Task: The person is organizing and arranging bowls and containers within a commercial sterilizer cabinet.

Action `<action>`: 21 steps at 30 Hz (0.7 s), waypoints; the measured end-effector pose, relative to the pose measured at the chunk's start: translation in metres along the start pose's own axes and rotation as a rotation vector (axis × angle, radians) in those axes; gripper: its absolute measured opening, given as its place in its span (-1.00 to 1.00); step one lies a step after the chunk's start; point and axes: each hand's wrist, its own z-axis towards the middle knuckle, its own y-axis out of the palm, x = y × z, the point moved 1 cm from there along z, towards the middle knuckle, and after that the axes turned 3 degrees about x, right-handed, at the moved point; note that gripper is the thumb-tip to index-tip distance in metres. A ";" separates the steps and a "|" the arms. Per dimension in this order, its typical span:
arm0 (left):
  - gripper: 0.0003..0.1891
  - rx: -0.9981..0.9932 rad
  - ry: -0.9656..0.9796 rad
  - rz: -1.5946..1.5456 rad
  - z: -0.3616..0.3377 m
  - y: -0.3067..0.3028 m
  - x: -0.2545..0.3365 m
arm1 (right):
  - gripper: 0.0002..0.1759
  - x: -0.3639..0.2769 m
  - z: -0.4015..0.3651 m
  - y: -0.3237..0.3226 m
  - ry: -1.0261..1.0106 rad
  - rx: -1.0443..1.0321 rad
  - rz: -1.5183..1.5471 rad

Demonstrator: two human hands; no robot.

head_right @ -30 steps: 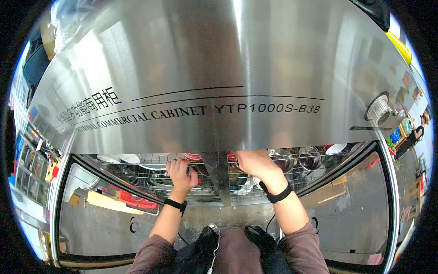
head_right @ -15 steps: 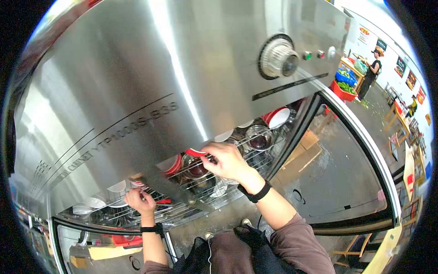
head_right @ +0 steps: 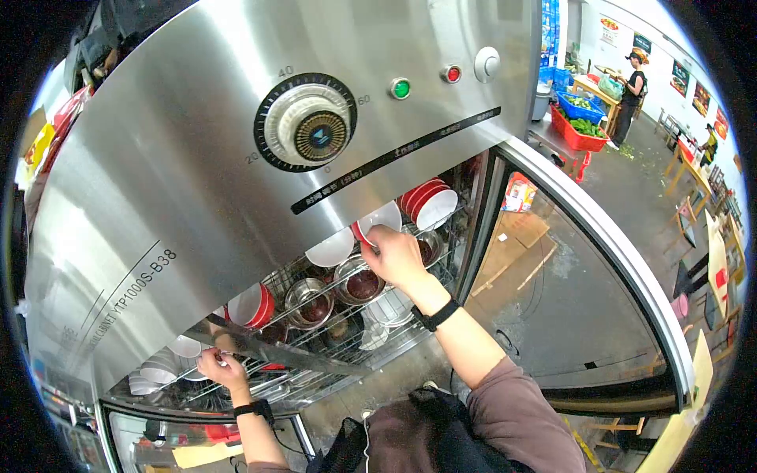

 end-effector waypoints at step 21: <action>-0.88 -0.017 -0.024 -0.006 0.008 -0.006 0.008 | -0.40 0.011 0.030 0.021 0.131 -0.608 -0.376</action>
